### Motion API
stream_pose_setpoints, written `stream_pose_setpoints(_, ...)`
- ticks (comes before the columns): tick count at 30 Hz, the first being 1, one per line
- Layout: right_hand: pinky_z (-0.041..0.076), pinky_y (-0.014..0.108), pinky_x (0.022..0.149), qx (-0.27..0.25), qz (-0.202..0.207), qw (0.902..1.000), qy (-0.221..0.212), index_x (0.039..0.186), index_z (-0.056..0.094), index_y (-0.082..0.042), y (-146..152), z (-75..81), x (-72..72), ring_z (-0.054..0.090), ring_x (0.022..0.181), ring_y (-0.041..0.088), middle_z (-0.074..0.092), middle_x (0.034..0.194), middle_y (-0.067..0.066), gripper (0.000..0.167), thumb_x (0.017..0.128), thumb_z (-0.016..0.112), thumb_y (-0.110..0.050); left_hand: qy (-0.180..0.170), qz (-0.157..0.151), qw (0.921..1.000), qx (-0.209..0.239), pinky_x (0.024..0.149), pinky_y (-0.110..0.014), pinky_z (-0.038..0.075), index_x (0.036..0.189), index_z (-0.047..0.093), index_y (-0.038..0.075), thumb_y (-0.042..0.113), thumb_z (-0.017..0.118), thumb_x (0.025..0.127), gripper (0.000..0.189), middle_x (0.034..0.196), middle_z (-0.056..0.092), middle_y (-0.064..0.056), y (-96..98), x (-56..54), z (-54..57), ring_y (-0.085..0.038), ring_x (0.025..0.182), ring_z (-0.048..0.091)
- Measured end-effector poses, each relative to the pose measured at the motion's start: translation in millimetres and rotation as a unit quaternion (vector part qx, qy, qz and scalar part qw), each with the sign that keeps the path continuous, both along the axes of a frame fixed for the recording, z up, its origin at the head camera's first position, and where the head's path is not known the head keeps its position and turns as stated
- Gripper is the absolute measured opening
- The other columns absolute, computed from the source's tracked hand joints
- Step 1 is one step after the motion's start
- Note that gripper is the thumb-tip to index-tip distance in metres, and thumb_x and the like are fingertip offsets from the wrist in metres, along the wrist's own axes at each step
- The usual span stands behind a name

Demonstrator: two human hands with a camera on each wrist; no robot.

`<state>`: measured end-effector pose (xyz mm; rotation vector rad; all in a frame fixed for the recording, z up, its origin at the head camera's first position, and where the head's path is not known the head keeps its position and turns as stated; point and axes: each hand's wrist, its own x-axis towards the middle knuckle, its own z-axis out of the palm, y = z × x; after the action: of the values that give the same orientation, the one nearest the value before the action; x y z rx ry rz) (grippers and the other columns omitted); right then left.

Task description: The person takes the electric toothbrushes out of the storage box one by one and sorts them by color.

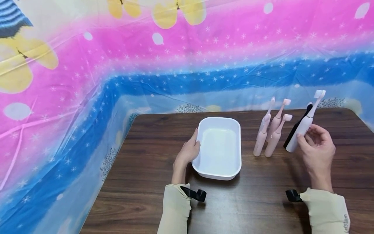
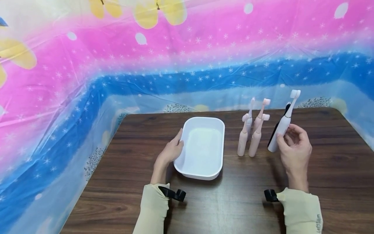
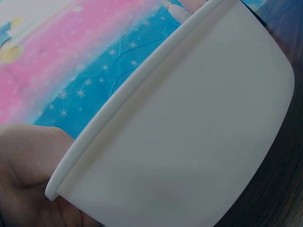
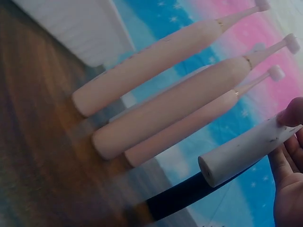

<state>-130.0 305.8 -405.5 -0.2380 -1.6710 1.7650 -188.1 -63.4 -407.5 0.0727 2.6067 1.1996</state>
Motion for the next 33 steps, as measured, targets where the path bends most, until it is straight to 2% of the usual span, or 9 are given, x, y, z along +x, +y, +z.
stream_pose_setpoints(10,0.045,0.008,0.085,0.052,-0.013,0.9979,-0.034,0.120,0.058,-0.007,-0.8,-19.6,3.2,0.058,0.103,0.009,0.058,0.108,-0.003,0.043,0.081,0.068,0.007,0.008,0.000,1.0000,0.001,0.113,-0.043,0.028,0.154,0.010,0.032,0.029,0.028,0.104,0.054,0.159,0.021,0.004,-0.9,-0.6,2.2,-0.021,0.144,0.026)
stream_pose_setpoints(17,0.046,0.008,0.085,0.004,0.009,0.9998,-0.015,0.115,0.058,-0.007,0.0,-34.0,3.8,0.057,0.104,0.010,0.057,0.108,-0.001,0.042,0.078,0.067,0.012,0.004,-0.004,1.0000,-0.004,0.113,-0.044,0.029,0.154,0.009,0.032,0.029,0.028,0.104,0.054,0.159,0.021,0.004,-0.7,0.7,1.5,-0.022,0.143,0.027)
stream_pose_setpoints(21,0.045,0.007,0.083,0.014,0.003,0.9994,-0.032,0.112,0.058,-0.010,-0.6,-40.6,4.2,0.057,0.102,0.008,0.057,0.106,-0.003,0.042,0.078,0.068,0.012,-0.001,-0.006,1.0000,-0.002,0.112,-0.044,0.029,0.154,0.008,0.031,0.029,0.027,0.104,0.054,0.159,0.020,0.003,-0.7,2.1,1.5,-0.022,0.143,0.026)
stream_pose_setpoints(26,0.046,0.007,0.083,0.017,0.004,0.9995,-0.025,0.110,0.058,-0.010,-2.4,-47.1,0.8,0.059,0.098,0.006,0.058,0.104,-0.003,0.043,0.077,0.067,0.015,0.003,-0.004,1.0000,0.001,0.112,-0.044,0.031,0.155,0.009,0.031,0.028,0.028,0.104,0.054,0.159,0.021,0.003,-0.7,1.8,2.0,-0.021,0.143,0.027)
stream_pose_setpoints(33,0.045,0.006,0.083,0.065,-0.007,0.9971,-0.040,0.114,0.056,-0.010,-0.1,-50.2,0.5,0.058,0.098,0.003,0.056,0.105,-0.005,0.044,0.078,0.067,0.012,0.003,-0.005,1.0000,-0.001,0.112,-0.044,0.030,0.155,0.008,0.031,0.028,0.028,0.104,0.054,0.159,0.020,0.003,-0.3,1.6,1.9,-0.021,0.144,0.026)
